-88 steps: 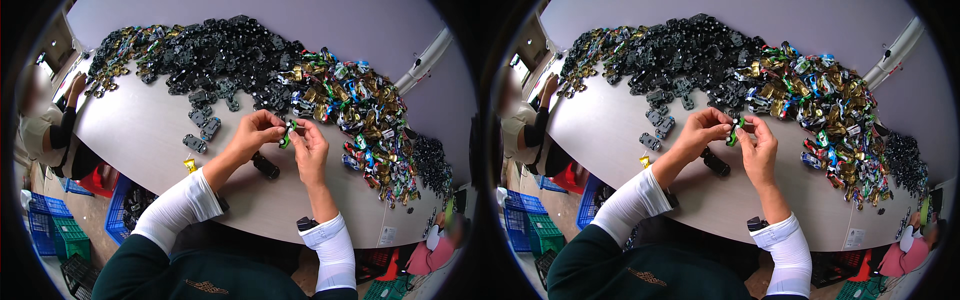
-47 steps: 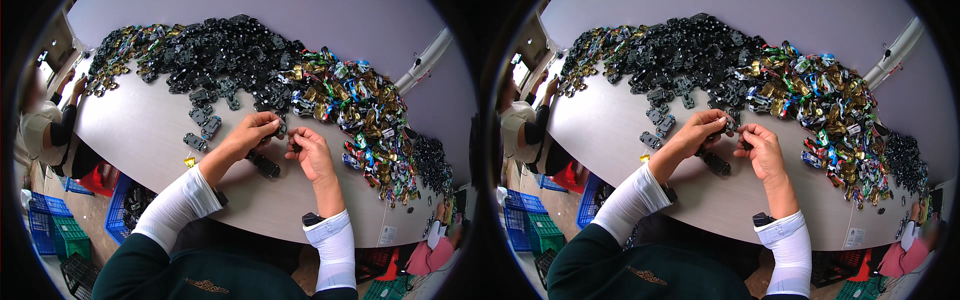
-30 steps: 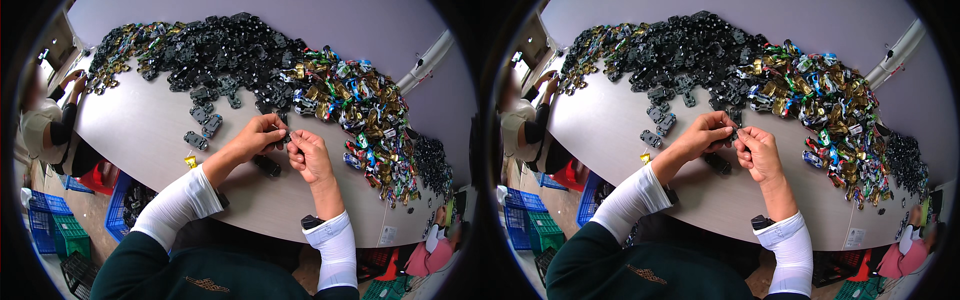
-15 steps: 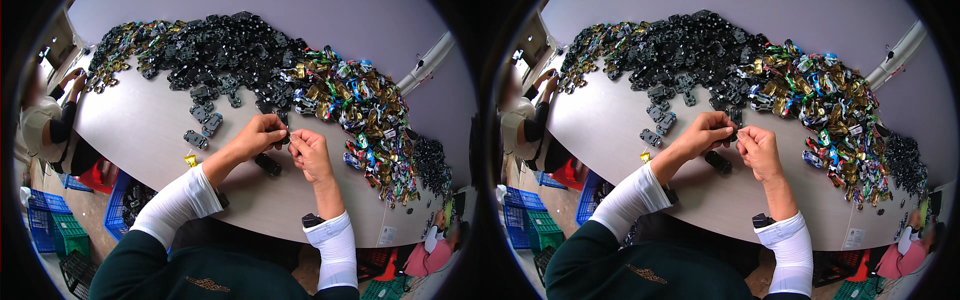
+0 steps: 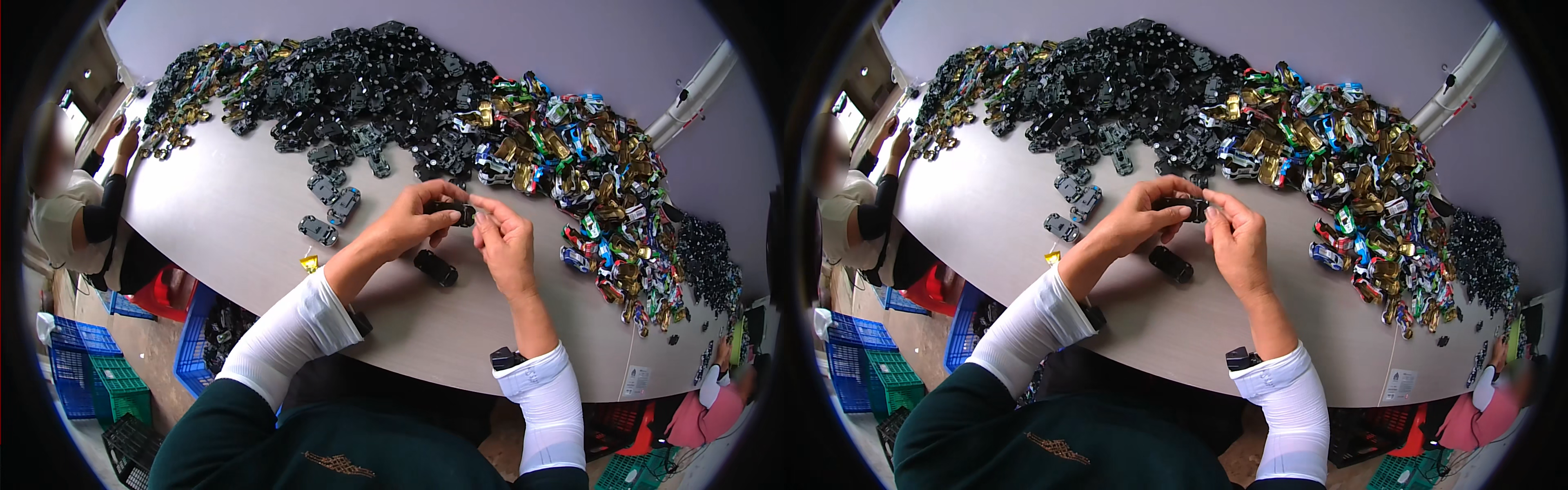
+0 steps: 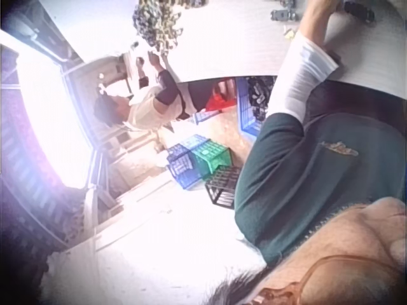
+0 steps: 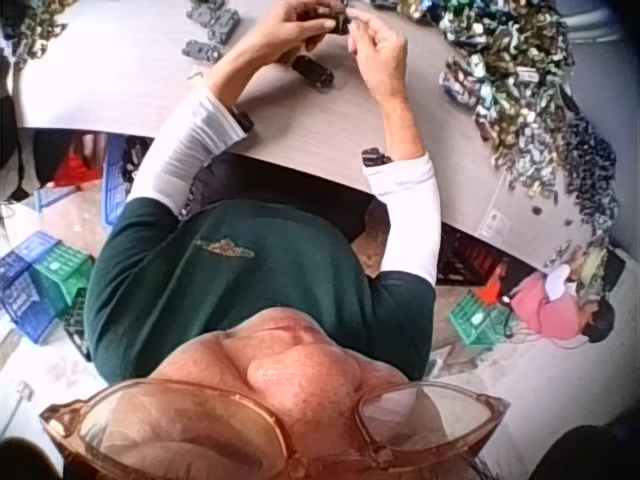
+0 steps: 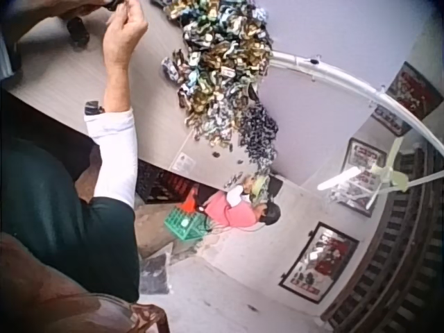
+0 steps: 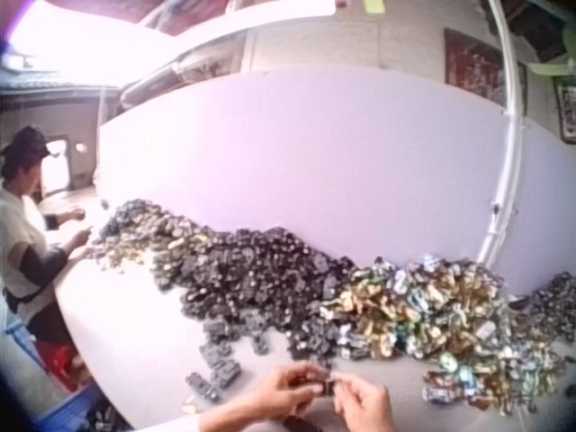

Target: The person is seen manually assembling small toy cars, putting together chassis and colorful body parts.

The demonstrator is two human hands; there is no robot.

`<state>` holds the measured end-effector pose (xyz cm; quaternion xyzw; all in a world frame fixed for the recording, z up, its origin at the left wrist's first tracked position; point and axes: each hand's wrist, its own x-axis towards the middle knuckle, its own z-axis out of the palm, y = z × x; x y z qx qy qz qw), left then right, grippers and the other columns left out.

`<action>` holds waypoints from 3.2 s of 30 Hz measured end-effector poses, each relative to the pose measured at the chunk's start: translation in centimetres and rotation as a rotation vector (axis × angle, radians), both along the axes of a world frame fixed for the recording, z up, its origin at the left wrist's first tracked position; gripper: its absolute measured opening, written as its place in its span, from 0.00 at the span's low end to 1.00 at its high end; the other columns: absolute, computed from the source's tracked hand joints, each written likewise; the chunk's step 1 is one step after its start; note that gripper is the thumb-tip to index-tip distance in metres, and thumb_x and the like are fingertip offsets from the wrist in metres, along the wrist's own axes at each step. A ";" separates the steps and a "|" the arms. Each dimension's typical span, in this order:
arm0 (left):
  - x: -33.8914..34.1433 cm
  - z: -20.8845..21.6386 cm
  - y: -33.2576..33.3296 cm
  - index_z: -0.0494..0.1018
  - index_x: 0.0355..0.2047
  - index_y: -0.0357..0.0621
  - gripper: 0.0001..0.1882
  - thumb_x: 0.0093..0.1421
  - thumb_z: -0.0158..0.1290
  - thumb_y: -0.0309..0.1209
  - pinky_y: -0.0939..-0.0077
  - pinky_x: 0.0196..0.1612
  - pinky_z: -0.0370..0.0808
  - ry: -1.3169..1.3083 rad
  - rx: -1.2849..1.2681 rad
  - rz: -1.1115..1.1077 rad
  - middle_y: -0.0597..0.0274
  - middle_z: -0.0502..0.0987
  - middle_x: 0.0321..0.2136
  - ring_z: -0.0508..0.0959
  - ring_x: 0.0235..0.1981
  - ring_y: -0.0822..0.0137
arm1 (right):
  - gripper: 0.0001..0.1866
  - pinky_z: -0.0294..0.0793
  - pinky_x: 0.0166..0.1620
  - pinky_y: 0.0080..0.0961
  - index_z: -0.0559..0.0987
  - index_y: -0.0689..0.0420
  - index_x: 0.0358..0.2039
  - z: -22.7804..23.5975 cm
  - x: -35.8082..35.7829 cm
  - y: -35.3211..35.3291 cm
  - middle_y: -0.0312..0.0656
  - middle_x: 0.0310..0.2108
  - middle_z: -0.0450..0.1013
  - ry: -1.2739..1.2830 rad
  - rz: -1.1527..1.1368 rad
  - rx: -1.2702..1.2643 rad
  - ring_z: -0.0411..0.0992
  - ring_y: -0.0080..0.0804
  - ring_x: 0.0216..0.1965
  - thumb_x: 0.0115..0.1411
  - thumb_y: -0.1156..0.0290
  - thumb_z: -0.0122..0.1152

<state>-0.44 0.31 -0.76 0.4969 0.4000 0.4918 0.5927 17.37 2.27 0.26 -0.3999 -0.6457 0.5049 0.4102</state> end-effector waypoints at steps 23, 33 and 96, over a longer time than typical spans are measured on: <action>0.7 0.1 -0.4 0.69 0.41 0.40 0.07 0.66 0.46 0.29 0.85 0.18 0.62 0.117 -0.014 -0.030 0.66 0.75 0.23 0.67 0.19 0.81 | 0.07 0.51 0.12 0.10 0.72 0.60 0.28 0.3 0.8 0.4 0.36 0.19 0.68 0.408 0.179 -0.620 0.58 0.13 0.13 0.62 0.73 0.54; 0.8 0.5 -0.6 0.70 0.39 0.40 0.06 0.65 0.47 0.28 0.85 0.20 0.63 0.114 -0.002 0.005 0.67 0.75 0.24 0.67 0.20 0.82 | 0.07 0.50 0.12 0.11 0.72 0.60 0.27 0.9 0.9 0.2 0.36 0.18 0.68 0.412 0.194 -0.605 0.58 0.13 0.12 0.62 0.73 0.55; -0.8 -2.0 0.4 0.75 0.39 0.37 0.16 0.48 0.56 0.23 0.60 0.44 0.72 1.072 0.531 0.279 0.49 0.73 0.34 0.74 0.42 0.48 | 0.34 0.76 0.42 0.43 0.63 0.56 0.60 -2.5 2.0 6.9 0.51 0.57 0.65 -0.736 -0.132 0.920 0.73 0.55 0.43 0.49 0.88 0.47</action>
